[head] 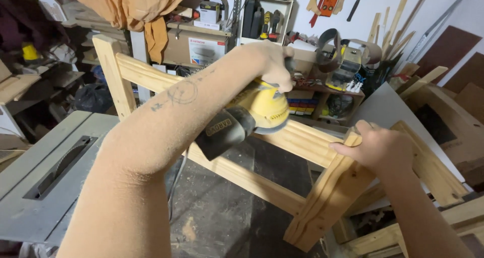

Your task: Sanding a wooden frame using an electric orbital sander in a workshop environment.

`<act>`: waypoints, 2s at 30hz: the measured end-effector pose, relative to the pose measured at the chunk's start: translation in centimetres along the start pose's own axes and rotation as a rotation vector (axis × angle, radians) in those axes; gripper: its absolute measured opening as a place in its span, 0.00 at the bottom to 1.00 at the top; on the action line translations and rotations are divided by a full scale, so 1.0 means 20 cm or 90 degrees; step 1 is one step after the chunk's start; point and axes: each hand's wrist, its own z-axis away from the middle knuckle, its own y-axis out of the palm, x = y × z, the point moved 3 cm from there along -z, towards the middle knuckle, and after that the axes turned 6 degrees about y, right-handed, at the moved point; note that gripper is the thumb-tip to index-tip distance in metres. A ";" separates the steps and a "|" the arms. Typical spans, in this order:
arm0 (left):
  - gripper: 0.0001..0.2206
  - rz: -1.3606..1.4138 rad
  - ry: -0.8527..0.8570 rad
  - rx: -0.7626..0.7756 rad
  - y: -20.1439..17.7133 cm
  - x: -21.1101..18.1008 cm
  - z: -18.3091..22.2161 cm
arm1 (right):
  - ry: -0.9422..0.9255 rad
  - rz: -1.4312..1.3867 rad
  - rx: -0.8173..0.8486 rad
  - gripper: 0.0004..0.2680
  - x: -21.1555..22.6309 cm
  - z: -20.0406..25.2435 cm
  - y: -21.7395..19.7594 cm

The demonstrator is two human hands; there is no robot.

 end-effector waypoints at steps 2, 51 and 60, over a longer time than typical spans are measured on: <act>0.39 -0.022 -0.018 0.013 -0.01 -0.01 0.00 | 0.010 0.051 0.008 0.33 0.01 0.00 -0.01; 0.42 -0.035 -0.146 0.054 -0.12 0.24 0.01 | 0.000 0.022 0.403 0.21 0.32 -0.17 -0.16; 0.38 -0.097 -0.079 0.037 -0.08 0.15 -0.05 | -0.029 0.016 0.249 0.21 0.29 -0.11 -0.08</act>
